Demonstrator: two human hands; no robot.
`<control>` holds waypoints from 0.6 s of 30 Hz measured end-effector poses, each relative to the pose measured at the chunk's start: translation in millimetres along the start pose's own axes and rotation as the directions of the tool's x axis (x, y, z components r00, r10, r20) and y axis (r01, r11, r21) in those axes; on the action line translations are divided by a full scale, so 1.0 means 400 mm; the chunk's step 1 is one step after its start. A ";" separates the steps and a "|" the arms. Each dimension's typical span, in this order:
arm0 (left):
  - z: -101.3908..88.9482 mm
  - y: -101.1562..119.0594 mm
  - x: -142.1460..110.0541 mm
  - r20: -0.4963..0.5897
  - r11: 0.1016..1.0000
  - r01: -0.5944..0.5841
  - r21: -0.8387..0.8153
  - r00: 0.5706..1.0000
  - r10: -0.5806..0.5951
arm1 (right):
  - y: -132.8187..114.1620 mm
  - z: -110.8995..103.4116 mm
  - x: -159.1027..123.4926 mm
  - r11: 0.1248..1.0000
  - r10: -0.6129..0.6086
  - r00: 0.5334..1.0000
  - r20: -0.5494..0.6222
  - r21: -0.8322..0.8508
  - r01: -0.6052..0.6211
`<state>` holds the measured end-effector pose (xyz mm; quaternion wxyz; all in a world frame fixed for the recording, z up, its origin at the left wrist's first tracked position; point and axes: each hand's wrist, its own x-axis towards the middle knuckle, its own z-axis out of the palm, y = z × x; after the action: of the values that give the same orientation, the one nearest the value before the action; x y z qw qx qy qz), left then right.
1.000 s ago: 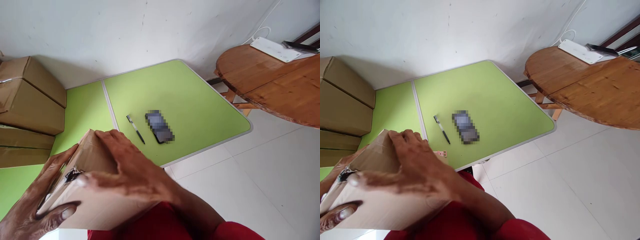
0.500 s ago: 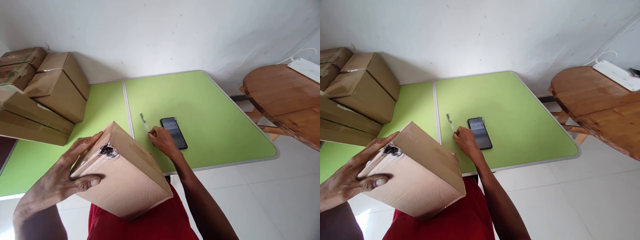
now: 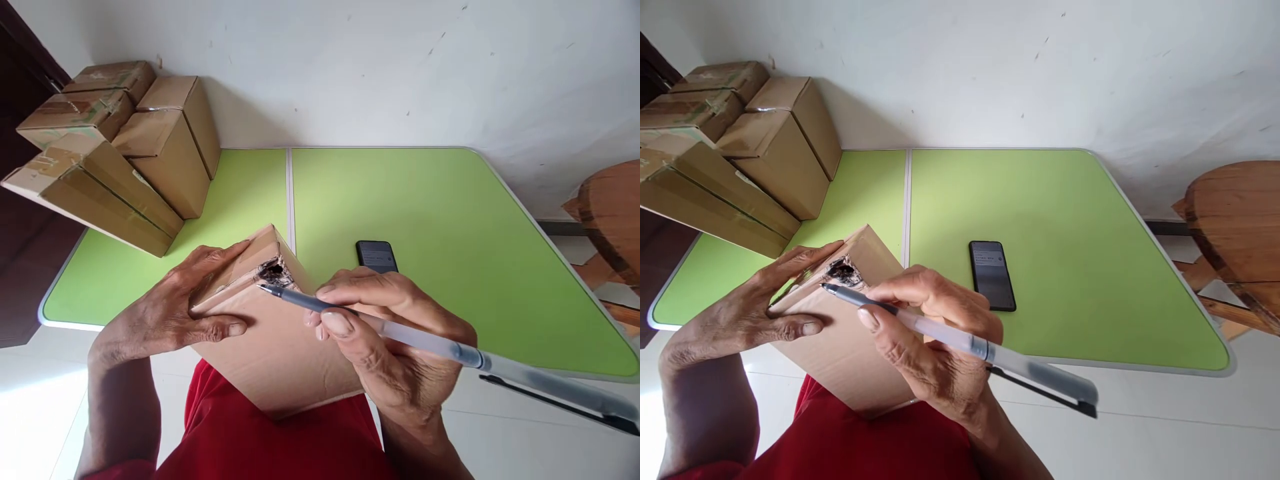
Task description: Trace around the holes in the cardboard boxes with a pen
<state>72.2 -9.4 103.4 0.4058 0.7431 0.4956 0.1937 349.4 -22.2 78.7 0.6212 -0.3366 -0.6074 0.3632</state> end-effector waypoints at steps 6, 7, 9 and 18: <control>0.002 0.018 0.008 -0.010 0.999 0.029 0.040 1.000 -0.028 | 0.005 0.001 0.003 0.998 0.014 1.000 -0.007 -0.057 -0.014; 0.002 0.021 0.009 -0.013 0.999 0.032 0.041 0.999 -0.031 | 0.002 0.001 0.004 0.998 0.020 1.000 -0.006 -0.068 -0.020; 0.003 0.024 0.007 -0.018 0.999 0.035 0.039 0.999 -0.034 | -0.002 0.001 0.005 0.996 0.024 1.000 -0.004 -0.086 -0.024; 0.010 0.028 0.006 -0.044 0.998 0.068 0.008 0.997 -0.067 | -0.005 -0.028 -0.007 0.990 0.006 1.000 0.026 -0.138 -0.003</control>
<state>82.2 -11.1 109.6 0.3975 0.7234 0.5302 0.1937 360.6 -25.4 78.7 0.5875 -0.3751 -0.6385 0.3263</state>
